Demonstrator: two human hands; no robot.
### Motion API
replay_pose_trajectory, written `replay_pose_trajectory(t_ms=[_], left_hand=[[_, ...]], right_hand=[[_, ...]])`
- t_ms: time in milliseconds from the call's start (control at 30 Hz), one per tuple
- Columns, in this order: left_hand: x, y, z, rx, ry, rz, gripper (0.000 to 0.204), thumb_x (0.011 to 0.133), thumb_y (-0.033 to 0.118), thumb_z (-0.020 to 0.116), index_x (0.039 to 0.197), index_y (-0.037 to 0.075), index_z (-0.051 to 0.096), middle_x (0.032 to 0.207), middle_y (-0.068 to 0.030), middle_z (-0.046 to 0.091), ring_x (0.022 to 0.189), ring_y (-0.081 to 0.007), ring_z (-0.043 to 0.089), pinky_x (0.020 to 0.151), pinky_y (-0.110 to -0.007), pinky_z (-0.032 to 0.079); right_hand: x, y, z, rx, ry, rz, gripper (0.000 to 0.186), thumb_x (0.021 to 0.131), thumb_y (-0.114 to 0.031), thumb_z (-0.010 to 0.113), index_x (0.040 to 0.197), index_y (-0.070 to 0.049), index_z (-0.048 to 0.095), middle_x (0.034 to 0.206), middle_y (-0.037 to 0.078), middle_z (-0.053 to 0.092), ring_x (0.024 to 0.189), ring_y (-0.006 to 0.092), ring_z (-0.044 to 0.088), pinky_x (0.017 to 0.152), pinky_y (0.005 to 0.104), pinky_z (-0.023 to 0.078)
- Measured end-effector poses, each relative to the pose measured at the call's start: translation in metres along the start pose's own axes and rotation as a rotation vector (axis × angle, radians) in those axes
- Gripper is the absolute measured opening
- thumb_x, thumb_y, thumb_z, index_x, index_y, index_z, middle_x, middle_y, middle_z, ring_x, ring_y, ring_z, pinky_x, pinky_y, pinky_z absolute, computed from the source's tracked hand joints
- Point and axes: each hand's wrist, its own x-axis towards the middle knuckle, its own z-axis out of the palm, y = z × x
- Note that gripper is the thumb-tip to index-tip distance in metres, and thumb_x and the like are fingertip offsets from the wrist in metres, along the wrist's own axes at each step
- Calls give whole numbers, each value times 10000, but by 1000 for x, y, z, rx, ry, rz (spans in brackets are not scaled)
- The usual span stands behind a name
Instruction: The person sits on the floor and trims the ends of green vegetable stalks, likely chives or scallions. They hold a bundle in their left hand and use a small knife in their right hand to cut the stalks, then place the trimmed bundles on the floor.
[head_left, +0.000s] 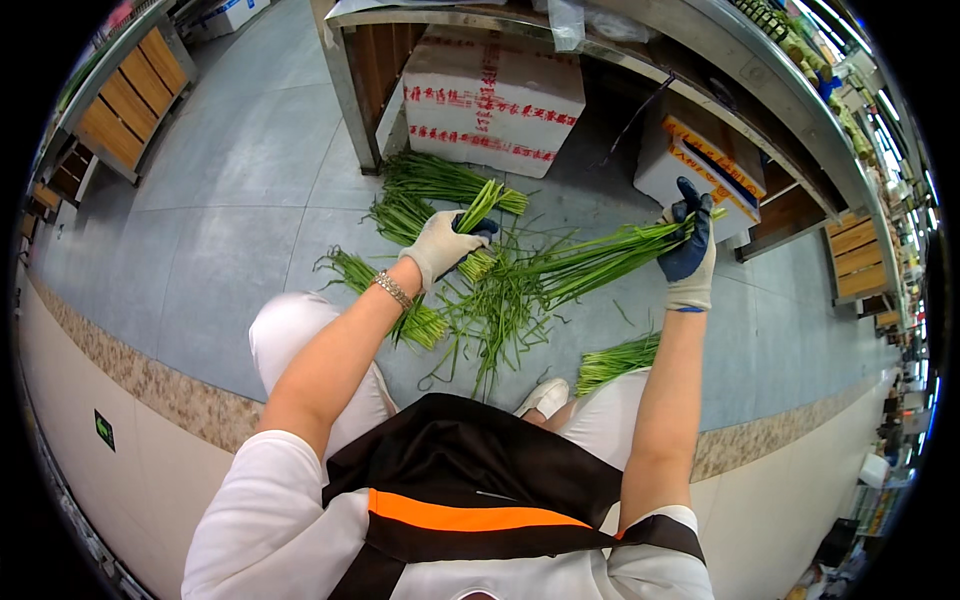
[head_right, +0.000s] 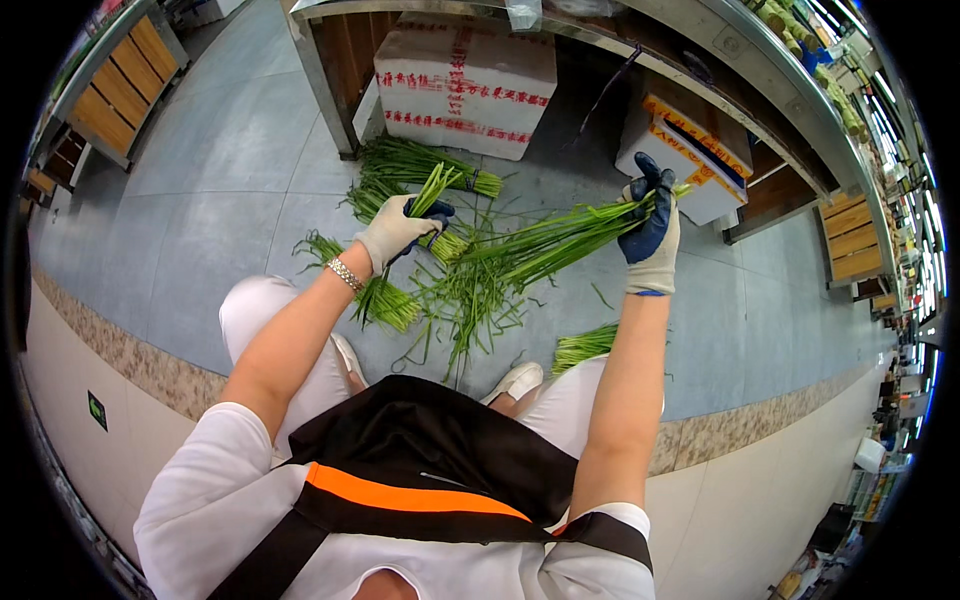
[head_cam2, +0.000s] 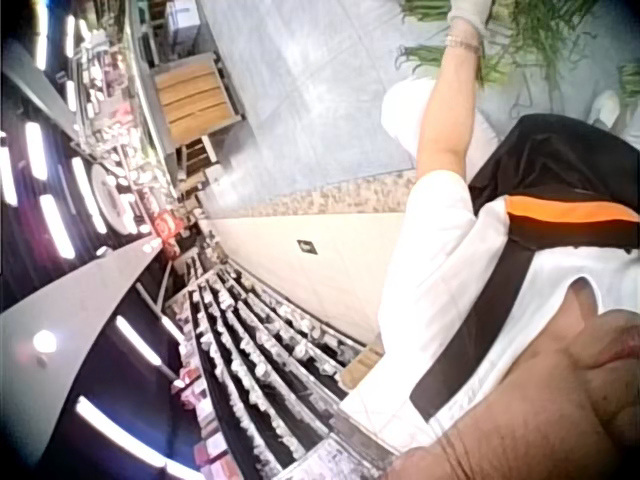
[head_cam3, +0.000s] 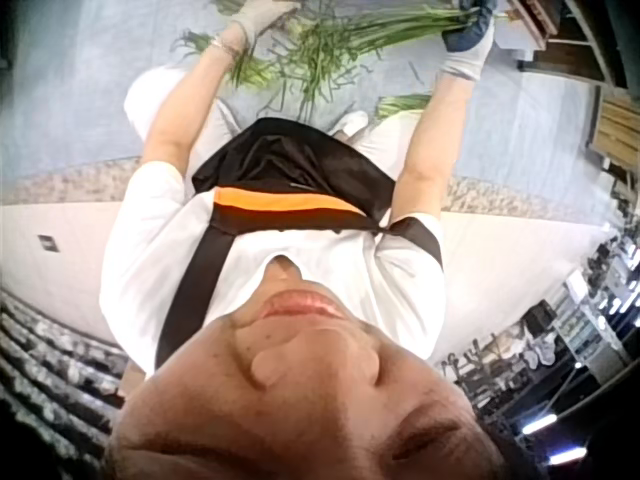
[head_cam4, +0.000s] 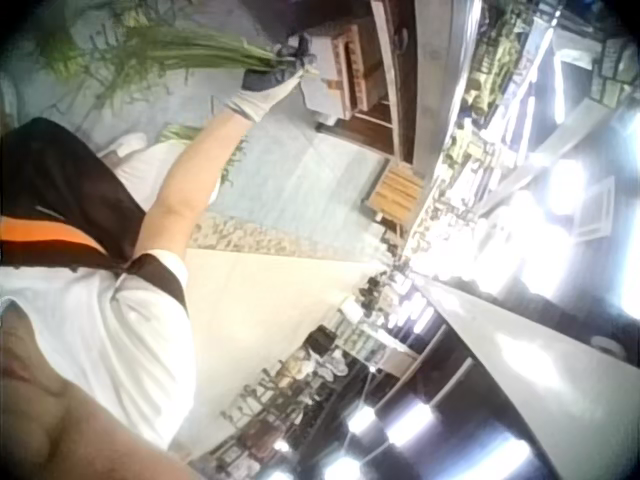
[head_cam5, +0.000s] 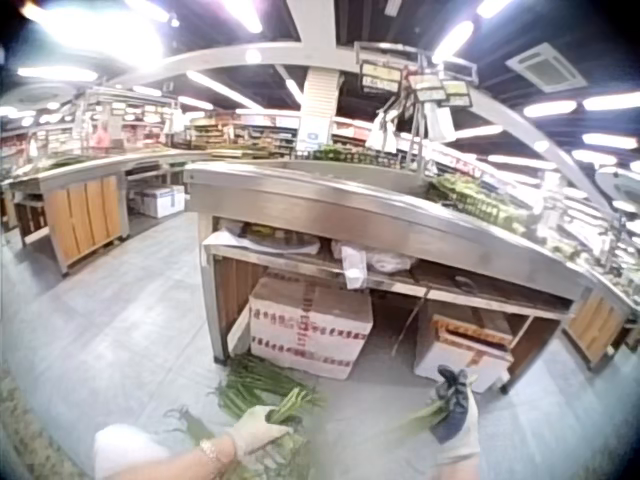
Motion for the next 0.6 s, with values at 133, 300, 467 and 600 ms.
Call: replay_pose_trajectory(t_ms=[133,300,467,600], left_hand=[[-9,40,2,-91,-161,-93,315,798,183,708,1065,19,675,757,22,628,613,-48,506,558,-211,421],[-11,50,17,-164,-412,-111,323,757,191,735,1032,26,692,716,34,610,555,-31,475,485,-205,389],[-12,49,20,-185,-532,-114,318,731,123,730,1029,17,696,734,23,641,566,-24,504,491,-189,412],[-14,45,21,-259,-561,-75,334,712,93,730,1037,23,698,732,18,645,554,-24,500,472,-194,403]], right_hand=[[-4,0,-2,13,82,21,438,988,-349,485,1231,13,528,739,-12,444,674,107,369,623,232,339],[-4,9,5,87,32,102,413,986,-357,483,1200,-13,564,732,-15,452,660,105,353,607,231,326],[-5,14,10,114,-36,151,414,984,-370,479,1188,-25,581,738,-13,478,653,103,355,600,231,326],[-4,17,14,115,-2,155,413,984,-372,475,1175,-26,594,731,-13,462,637,99,346,585,234,313]])
